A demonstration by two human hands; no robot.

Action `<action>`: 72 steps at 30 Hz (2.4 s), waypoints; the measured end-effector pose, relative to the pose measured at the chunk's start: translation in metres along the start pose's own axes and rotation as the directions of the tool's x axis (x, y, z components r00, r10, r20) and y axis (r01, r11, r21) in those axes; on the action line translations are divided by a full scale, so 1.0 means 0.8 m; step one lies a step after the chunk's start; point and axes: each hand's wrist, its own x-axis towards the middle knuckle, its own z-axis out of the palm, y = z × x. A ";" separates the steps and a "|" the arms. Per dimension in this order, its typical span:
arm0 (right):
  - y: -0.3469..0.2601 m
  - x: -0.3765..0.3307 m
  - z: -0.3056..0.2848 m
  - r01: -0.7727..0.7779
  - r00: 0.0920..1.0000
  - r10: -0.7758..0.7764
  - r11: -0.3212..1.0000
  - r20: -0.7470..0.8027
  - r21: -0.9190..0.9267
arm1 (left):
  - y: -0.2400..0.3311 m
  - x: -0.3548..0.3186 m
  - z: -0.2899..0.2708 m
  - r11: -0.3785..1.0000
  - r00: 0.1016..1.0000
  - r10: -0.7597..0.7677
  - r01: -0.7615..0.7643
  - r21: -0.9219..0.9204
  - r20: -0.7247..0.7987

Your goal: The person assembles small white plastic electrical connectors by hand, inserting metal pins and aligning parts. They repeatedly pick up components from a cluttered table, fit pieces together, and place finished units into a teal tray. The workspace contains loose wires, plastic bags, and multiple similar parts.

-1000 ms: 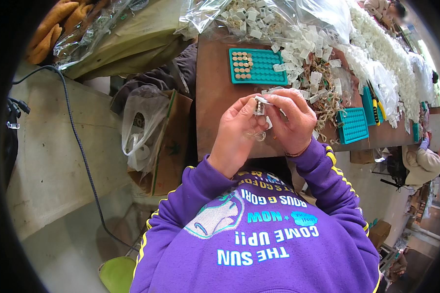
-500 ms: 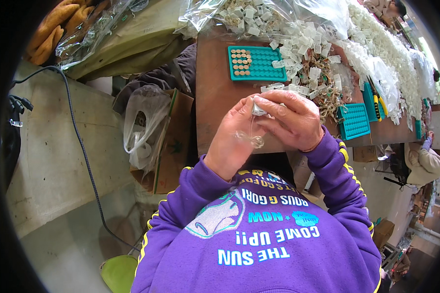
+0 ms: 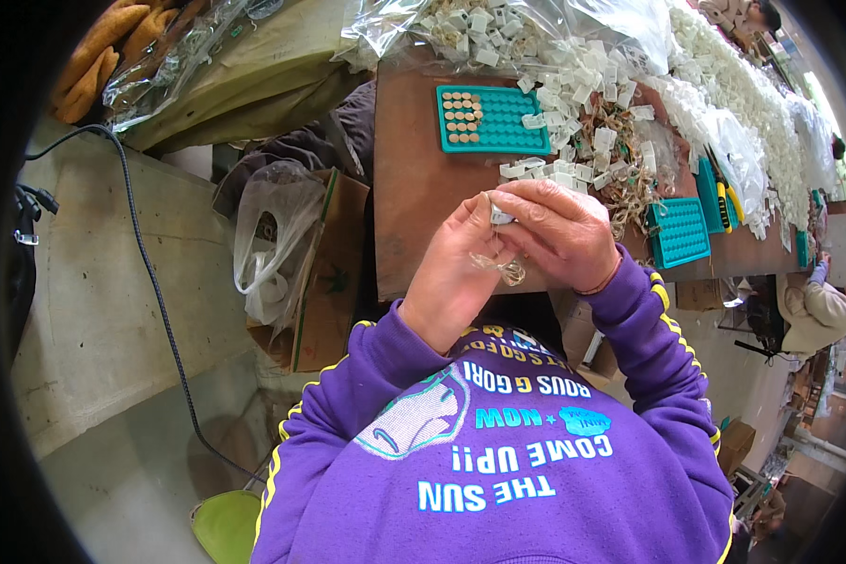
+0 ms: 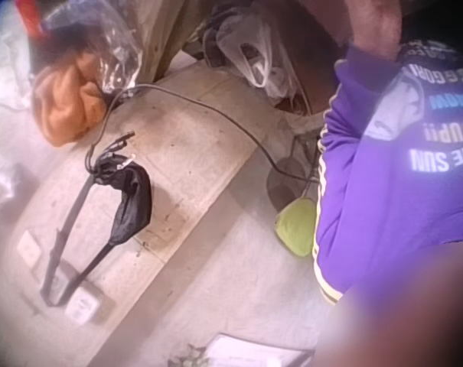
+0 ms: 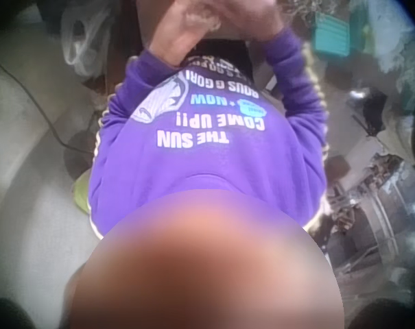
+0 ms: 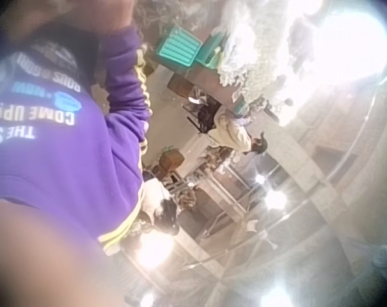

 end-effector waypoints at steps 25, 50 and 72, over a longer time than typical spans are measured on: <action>-0.004 -0.011 0.009 -0.134 0.982 0.130 0.991 -0.137 -0.017 | -0.001 0.002 -0.004 0.991 0.995 0.086 -0.081 0.102 -0.041; 0.038 -0.022 0.021 -0.319 0.926 0.374 0.849 0.053 -0.422 | 0.012 0.013 -0.044 0.933 0.940 0.334 -0.339 0.122 0.065; 0.058 -0.028 0.009 -0.659 0.588 0.747 0.218 0.311 0.720 | 0.014 0.019 -0.044 0.949 0.960 0.276 -0.281 0.142 0.049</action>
